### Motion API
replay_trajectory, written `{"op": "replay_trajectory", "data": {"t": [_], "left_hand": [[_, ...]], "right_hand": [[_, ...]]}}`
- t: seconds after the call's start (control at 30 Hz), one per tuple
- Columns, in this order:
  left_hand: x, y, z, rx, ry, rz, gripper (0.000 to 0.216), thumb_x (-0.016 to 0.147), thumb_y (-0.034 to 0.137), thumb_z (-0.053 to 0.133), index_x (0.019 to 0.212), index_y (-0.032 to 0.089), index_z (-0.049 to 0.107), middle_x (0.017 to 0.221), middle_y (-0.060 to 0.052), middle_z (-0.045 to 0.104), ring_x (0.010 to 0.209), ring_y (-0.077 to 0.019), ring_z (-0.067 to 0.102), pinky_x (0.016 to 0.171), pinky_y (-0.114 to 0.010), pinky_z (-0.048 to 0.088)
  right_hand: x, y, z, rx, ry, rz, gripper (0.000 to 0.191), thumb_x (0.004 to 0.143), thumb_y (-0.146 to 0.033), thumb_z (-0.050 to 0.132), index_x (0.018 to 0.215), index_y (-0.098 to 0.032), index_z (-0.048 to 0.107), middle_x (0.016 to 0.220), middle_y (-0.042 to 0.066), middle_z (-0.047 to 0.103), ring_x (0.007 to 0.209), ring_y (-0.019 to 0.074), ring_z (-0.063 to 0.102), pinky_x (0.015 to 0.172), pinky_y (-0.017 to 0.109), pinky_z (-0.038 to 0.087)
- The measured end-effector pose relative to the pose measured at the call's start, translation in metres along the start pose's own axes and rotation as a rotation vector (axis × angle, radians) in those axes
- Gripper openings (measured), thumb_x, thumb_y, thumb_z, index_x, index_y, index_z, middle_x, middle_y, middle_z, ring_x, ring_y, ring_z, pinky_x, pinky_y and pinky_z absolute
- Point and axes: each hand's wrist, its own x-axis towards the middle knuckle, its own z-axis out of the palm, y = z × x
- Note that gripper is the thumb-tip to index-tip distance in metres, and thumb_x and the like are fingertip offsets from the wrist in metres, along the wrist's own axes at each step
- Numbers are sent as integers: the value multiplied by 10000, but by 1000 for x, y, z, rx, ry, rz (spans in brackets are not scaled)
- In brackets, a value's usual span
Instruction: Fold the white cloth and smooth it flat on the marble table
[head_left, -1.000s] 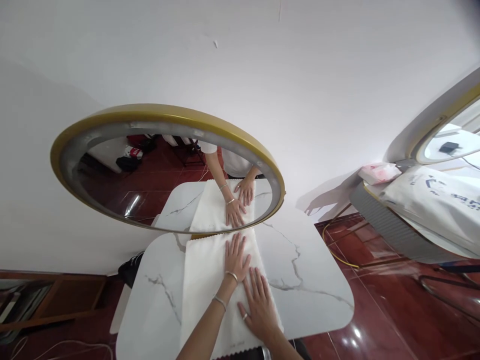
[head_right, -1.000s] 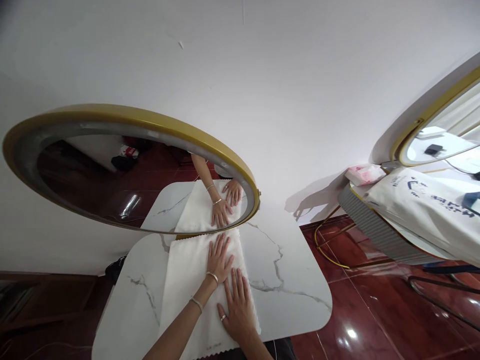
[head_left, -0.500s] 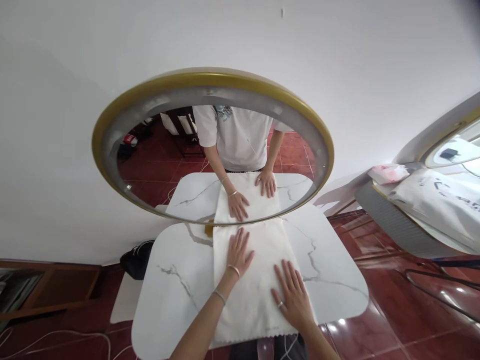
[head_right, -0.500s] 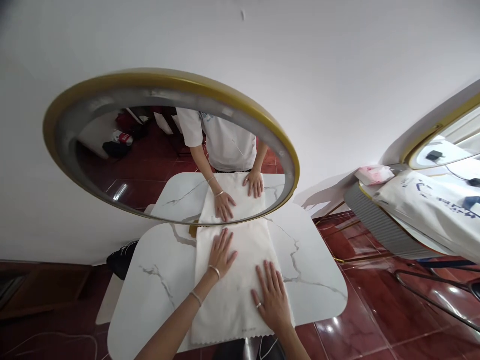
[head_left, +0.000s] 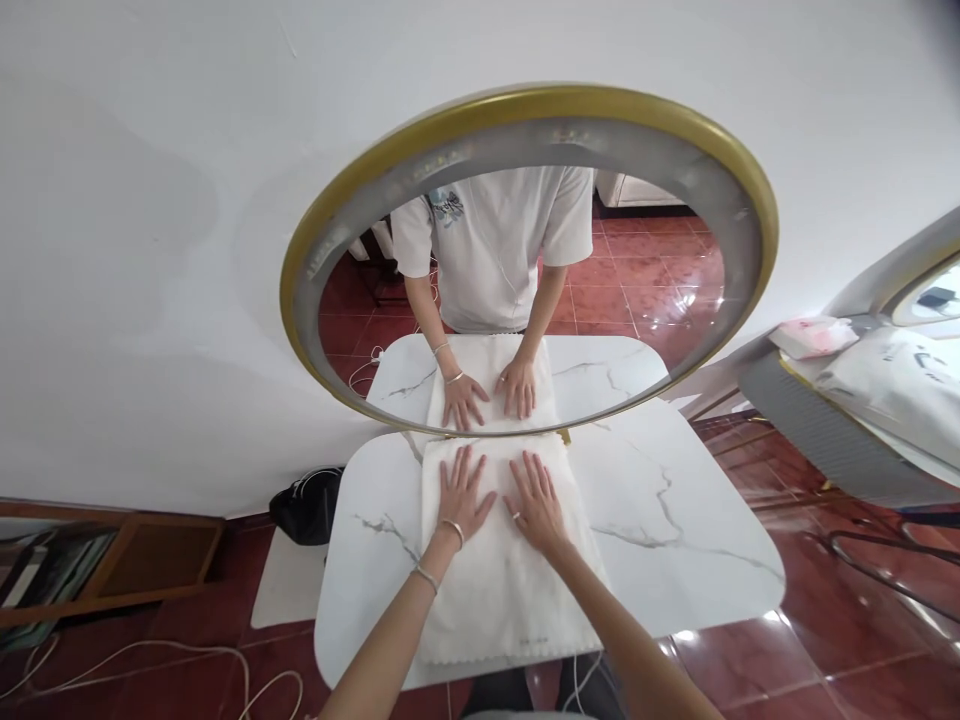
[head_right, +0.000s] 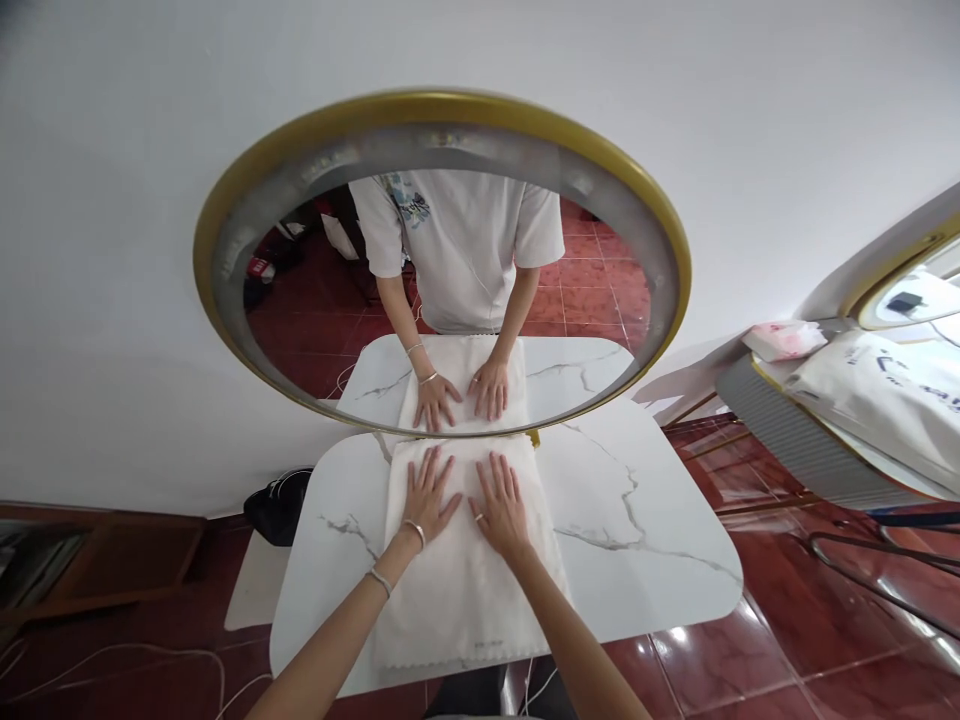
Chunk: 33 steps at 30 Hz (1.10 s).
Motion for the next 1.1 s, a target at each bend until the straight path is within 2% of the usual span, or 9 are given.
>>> {"op": "replay_trajectory", "data": {"t": [0.2,0.27,0.37,0.47,0.57,0.67,0.77,0.9,1.1], "left_hand": [[23,67,13,-96,-16,38,631,917,424,470,1492,258,270,1589,-114,176,1463,-323,128,1136,-649,120],[14,90,16,-124,-22,-15,592,928,407,459,1479,255,308,1583,-131,188,1457,-327,158,1132,-633,174],[-25,110,15,-158,-20,-101,669,894,501,495,1486,257,301,1574,-157,202,1441,-356,201,1105,-619,253],[-77,100,7,-159,-6,-99,736,852,608,503,1491,324,272,1575,-123,219,1430,-345,242,1101,-596,265],[-118,62,-5,-89,39,-135,710,852,598,514,1478,336,307,1563,-103,265,1418,-329,277,1121,-565,238],[-143,21,-14,-3,78,-165,674,859,563,522,1464,323,349,1544,-99,312,1411,-330,293,1121,-551,243],[-156,6,-18,47,67,-140,544,920,412,467,1451,356,361,1524,-56,361,1415,-311,293,1121,-550,249],[-148,39,-17,-60,-22,66,589,925,201,387,1484,347,271,1532,-31,346,1425,-253,285,1141,-513,230],[-108,101,-18,-281,-136,163,725,901,547,452,1516,311,152,1592,-44,164,1449,-292,208,1156,-552,169]], "right_hand": [[0,59,-8,-189,-83,85,664,966,-423,380,1526,-275,56,1599,42,74,1467,234,113,1161,466,180],[-7,68,-14,-230,-84,109,670,970,-424,372,1523,-283,22,1601,35,38,1466,236,114,1157,462,185],[-11,64,-15,-251,-77,153,663,979,-396,343,1523,-263,-11,1602,49,10,1470,254,82,1153,490,180],[-10,40,-9,-234,-76,163,652,981,-371,334,1526,-252,-2,1602,62,15,1472,272,38,1151,518,163],[-8,-1,2,-181,-89,117,645,977,-355,347,1530,-254,29,1599,72,64,1471,278,36,1150,531,154],[-5,-47,15,-104,-88,59,646,975,-310,346,1532,-223,30,1590,100,120,1470,262,70,1155,520,151],[-1,-75,24,-47,-78,4,641,973,-277,337,1532,-206,32,1580,104,170,1467,243,106,1161,502,149],[2,-64,21,-53,-80,37,613,985,-299,313,1529,-241,36,1579,75,192,1465,240,118,1160,534,109],[-5,7,3,-128,-73,142,639,994,-377,265,1517,-235,-73,1595,78,91,1471,259,56,1146,594,74]]}}
